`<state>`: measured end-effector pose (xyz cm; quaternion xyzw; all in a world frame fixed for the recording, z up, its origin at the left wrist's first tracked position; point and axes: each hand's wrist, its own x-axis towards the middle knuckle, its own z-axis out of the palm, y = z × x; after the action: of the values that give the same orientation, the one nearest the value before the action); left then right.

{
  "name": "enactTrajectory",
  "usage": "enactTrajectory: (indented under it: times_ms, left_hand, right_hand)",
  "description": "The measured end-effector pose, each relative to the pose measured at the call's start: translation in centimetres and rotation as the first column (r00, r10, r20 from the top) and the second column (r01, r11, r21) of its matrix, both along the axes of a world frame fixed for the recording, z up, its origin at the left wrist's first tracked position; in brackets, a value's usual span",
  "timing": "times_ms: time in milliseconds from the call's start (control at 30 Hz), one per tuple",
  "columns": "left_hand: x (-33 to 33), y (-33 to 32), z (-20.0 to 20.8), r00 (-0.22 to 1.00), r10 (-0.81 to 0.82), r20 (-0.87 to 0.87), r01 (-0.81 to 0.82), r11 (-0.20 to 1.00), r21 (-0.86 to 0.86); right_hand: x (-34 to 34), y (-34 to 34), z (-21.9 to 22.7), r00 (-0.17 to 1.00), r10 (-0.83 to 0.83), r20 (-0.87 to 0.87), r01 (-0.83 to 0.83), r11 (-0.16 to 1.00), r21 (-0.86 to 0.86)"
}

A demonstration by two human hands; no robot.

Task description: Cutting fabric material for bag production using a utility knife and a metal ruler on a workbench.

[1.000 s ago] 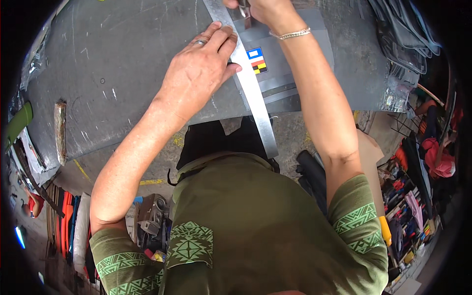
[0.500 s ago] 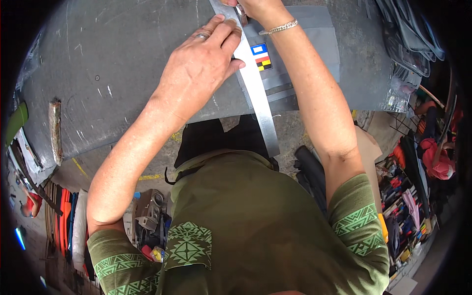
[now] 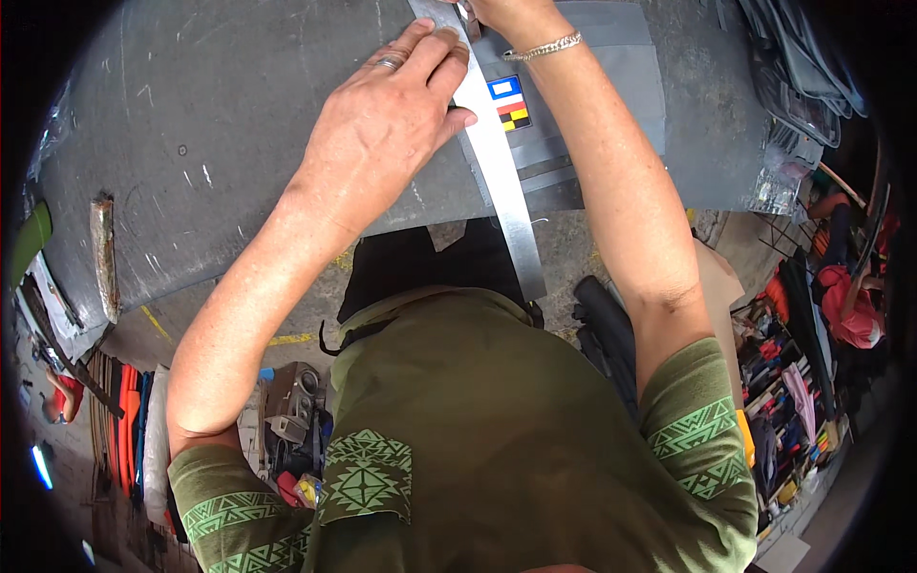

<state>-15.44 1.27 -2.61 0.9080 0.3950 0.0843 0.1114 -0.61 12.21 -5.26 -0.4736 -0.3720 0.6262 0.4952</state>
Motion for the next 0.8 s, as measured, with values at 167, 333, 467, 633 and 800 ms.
enactTrajectory:
  times_ms: [167,333,467,633,800]
  left_hand:
    - [-0.1,0.0,-0.1,1.000,0.002,-0.013,-0.002,1.000,-0.019]
    - [0.0,0.0,0.0,1.000,0.003,-0.027,-0.004,1.000,-0.013]
    - [0.0,0.0,-0.1,1.000,0.008,-0.024,-0.008,1.000,-0.005]
    - [0.2,0.0,-0.1,1.000,0.002,0.024,-0.002,1.000,0.006]
    - [0.0,0.1,-0.1,1.000,0.006,0.013,-0.006,1.000,-0.007]
  right_hand:
    - [-0.1,-0.1,0.3,1.000,0.007,0.000,-0.007,1.000,-0.014]
    - [-0.1,0.0,0.1,1.000,0.001,-0.014,-0.002,1.000,-0.016]
    - [-0.1,-0.1,0.1,1.000,0.012,-0.013,-0.012,1.000,0.002]
    - [0.0,-0.4,0.5,1.000,0.012,-0.016,-0.012,1.000,0.003]
    - [-1.8,-0.1,5.0,0.963,-0.039,0.268,0.135,0.928,-0.347]
